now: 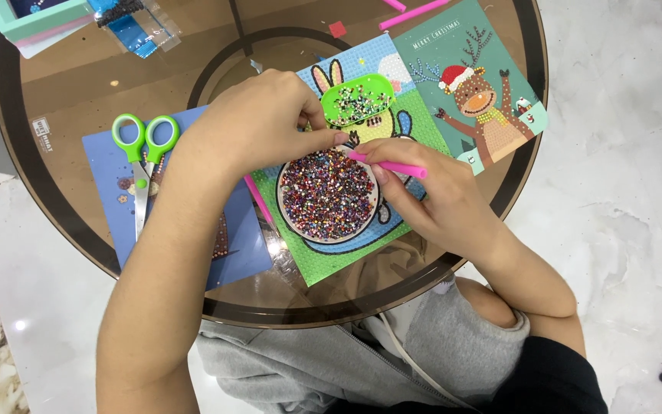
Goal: Using a specialized pen tool to pick up small resin diamonds and place them onto a pre-printed adhesive canvas.
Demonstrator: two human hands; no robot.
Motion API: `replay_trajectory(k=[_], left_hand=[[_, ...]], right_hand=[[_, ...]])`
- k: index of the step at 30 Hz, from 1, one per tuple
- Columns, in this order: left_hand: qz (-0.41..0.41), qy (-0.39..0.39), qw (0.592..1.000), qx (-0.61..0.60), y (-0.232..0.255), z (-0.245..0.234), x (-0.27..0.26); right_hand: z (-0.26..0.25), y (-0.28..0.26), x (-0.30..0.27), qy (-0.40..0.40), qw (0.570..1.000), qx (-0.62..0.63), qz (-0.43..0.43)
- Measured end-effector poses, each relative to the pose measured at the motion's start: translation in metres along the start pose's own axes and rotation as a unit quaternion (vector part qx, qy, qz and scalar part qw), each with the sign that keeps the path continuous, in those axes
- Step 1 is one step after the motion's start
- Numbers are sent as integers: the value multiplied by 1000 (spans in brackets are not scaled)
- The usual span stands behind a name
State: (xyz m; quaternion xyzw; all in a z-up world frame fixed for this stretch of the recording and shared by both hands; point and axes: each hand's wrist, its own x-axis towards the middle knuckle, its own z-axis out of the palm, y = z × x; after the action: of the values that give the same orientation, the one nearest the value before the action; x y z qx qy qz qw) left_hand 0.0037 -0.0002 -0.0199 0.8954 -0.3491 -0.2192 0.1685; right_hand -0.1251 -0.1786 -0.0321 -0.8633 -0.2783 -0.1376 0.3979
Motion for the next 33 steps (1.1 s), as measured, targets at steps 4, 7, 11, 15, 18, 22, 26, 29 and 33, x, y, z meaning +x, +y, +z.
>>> replay_trajectory(k=[4, 7, 11, 15, 18, 22, 26, 29, 33], left_hand=[[2, 2, 1000, -2, 0, 0, 0], [-8, -4, 1000, -1, 1, -1, -1], [-6, -4, 1000, -5, 2, -2, -2], [-9, -6, 1000, -8, 3, -3, -2], [-5, -6, 1000, -6, 1, -2, -1], [-10, -10, 1000, -8, 3, -4, -3], [-15, -18, 1000, -12, 6, -6, -4], [-25, -24, 999, -16, 6, -7, -4], [-55, -35, 998, -12, 13, -11, -6]], right_hand=[[0, 0, 0, 3, 1000, 0, -10], [0, -1, 1, 3, 1000, -12, -13], [1, -1, 0, -2, 1000, -23, -12], [0, 0, 0, 9, 999, -25, -27], [-2, 0, -4, 17, 1000, 8, -15], [-7, 8, -14, 36, 999, -11, -4], [-16, 24, -25, 86, 992, 93, 13], [-34, 38, -33, 134, 980, 144, 38], [-63, 64, -37, 205, 964, 144, 91]])
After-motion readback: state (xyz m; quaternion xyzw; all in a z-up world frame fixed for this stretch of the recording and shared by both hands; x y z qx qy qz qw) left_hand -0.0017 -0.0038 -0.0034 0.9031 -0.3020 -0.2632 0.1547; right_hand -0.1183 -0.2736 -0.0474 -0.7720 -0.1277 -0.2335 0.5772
